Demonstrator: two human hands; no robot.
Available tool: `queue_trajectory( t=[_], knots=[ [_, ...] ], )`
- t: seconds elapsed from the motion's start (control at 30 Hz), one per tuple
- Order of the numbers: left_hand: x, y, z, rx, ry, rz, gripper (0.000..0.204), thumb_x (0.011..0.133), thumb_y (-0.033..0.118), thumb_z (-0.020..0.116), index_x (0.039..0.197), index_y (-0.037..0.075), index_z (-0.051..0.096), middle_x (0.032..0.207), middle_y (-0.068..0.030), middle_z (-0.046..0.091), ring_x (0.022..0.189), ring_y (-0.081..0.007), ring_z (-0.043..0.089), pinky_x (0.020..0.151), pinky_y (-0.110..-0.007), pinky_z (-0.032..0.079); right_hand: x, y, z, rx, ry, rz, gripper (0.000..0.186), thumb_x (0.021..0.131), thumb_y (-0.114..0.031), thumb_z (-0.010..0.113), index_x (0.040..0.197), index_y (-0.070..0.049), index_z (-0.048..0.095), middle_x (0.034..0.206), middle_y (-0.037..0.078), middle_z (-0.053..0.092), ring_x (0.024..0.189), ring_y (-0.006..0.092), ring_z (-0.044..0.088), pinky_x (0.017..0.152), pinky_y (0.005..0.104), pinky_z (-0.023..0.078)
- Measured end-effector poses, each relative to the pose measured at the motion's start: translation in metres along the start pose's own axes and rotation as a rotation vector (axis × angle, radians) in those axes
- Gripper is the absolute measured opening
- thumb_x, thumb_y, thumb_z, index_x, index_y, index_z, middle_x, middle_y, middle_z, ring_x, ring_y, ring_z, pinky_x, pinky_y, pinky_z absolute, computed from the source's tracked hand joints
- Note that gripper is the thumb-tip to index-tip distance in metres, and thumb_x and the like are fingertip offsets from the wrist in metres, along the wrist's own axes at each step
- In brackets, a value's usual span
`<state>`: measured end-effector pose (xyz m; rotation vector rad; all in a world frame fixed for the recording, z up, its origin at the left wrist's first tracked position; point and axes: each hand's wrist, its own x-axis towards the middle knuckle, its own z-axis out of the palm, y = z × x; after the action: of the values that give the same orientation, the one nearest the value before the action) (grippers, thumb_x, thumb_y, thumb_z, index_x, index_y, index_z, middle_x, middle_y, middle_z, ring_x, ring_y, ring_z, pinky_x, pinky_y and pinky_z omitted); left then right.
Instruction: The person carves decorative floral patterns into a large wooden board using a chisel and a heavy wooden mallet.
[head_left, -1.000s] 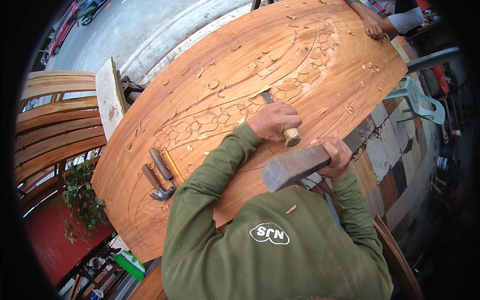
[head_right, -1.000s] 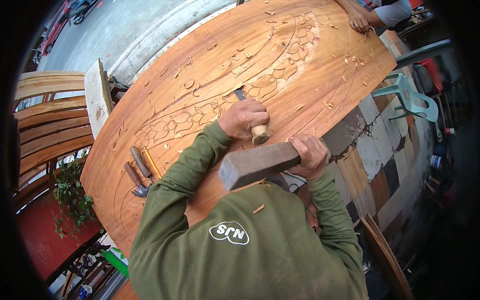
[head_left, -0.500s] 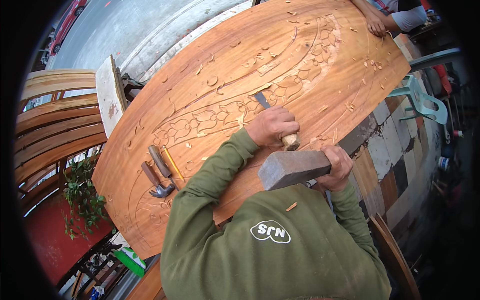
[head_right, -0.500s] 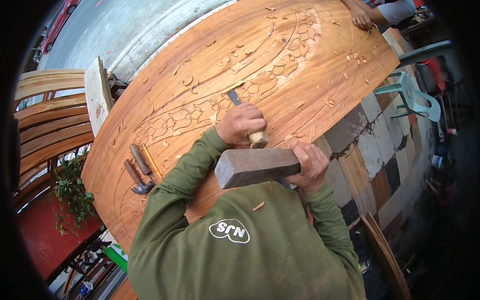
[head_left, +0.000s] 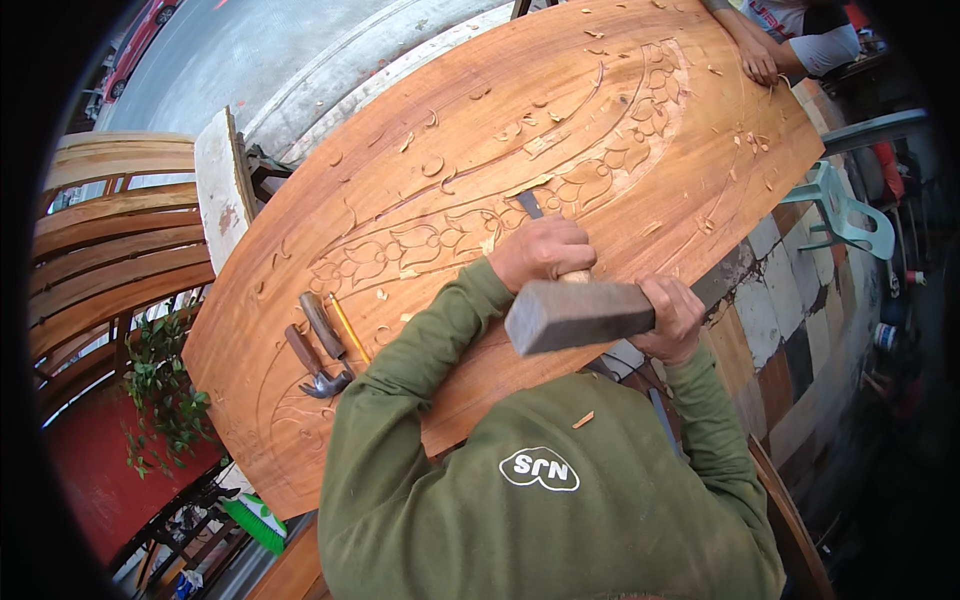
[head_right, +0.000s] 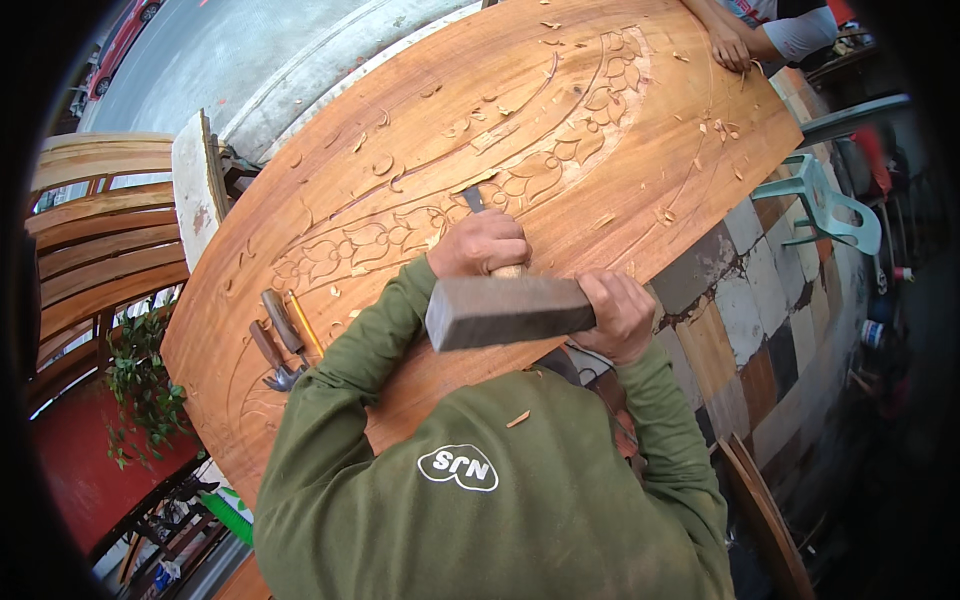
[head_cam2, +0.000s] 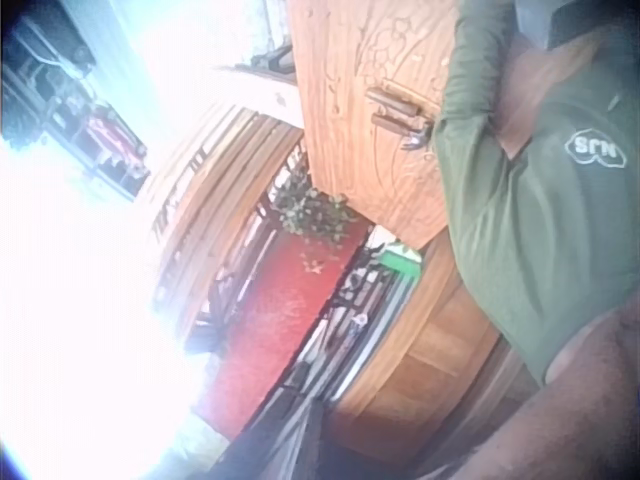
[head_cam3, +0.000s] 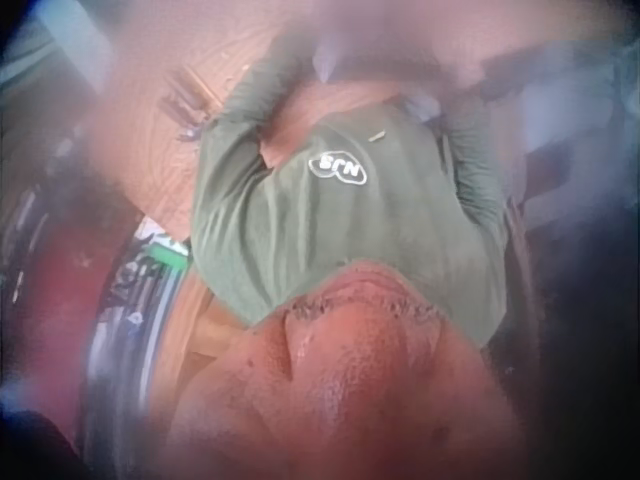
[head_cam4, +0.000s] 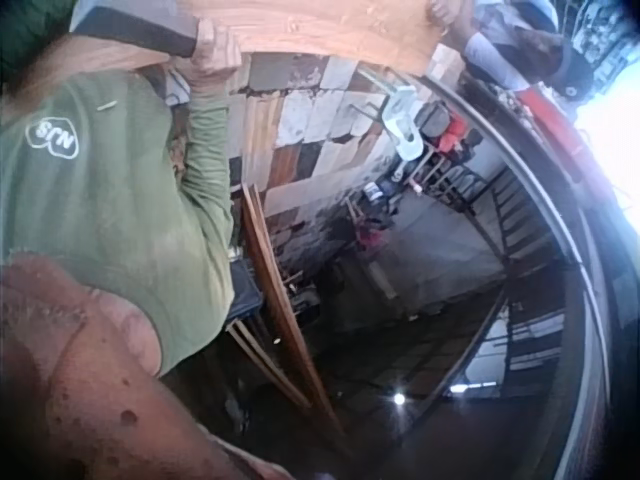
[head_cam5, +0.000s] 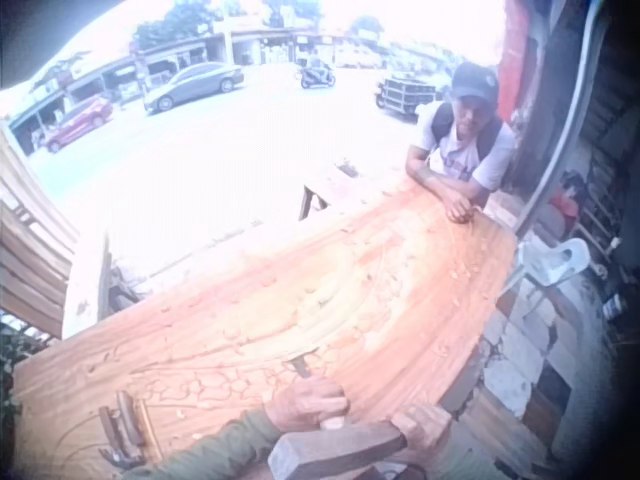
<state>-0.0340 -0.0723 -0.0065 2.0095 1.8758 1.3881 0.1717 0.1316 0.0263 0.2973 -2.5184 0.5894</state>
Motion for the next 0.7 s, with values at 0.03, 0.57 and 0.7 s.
queue_trajectory(
  t=[0.03,0.57,0.7],
  knots=[
    [0.000,0.001,-0.001,0.004,0.003,-0.002,0.019,0.082,0.020,0.081,0.089,0.011,0.066,0.082,-0.0067,0.059,0.080,-0.0299,0.063,0.071,-0.041,0.047,0.004,-0.003,-0.006,-0.001,0.011,-0.034,0.066,0.079,-0.034,0.090,0.130,-0.008,0.057,0.100,0.013,0.069,0.084,0.0351,0.072,0.072,0.0466,0.059],
    [-0.001,0.009,-0.009,0.033,-0.030,-0.036,0.032,0.073,0.025,0.083,0.090,0.013,0.059,0.083,-0.0064,0.054,0.081,-0.0301,0.061,0.072,-0.043,0.047,0.003,-0.001,0.003,-0.052,-0.079,-0.015,0.066,0.079,-0.036,0.087,0.131,-0.009,0.057,0.102,0.014,0.068,0.088,0.0347,0.072,0.072,0.0455,0.058],
    [0.009,0.036,-0.003,-0.073,-0.007,-0.022,0.032,0.071,0.023,0.084,0.089,0.013,0.059,0.083,-0.0069,0.054,0.080,-0.0303,0.061,0.071,-0.044,0.049,-0.008,-0.017,-0.005,0.032,0.074,0.010,0.062,0.080,-0.033,0.085,0.131,-0.010,0.056,0.102,0.014,0.069,0.083,0.0347,0.072,0.071,0.0456,0.059]
  ],
)
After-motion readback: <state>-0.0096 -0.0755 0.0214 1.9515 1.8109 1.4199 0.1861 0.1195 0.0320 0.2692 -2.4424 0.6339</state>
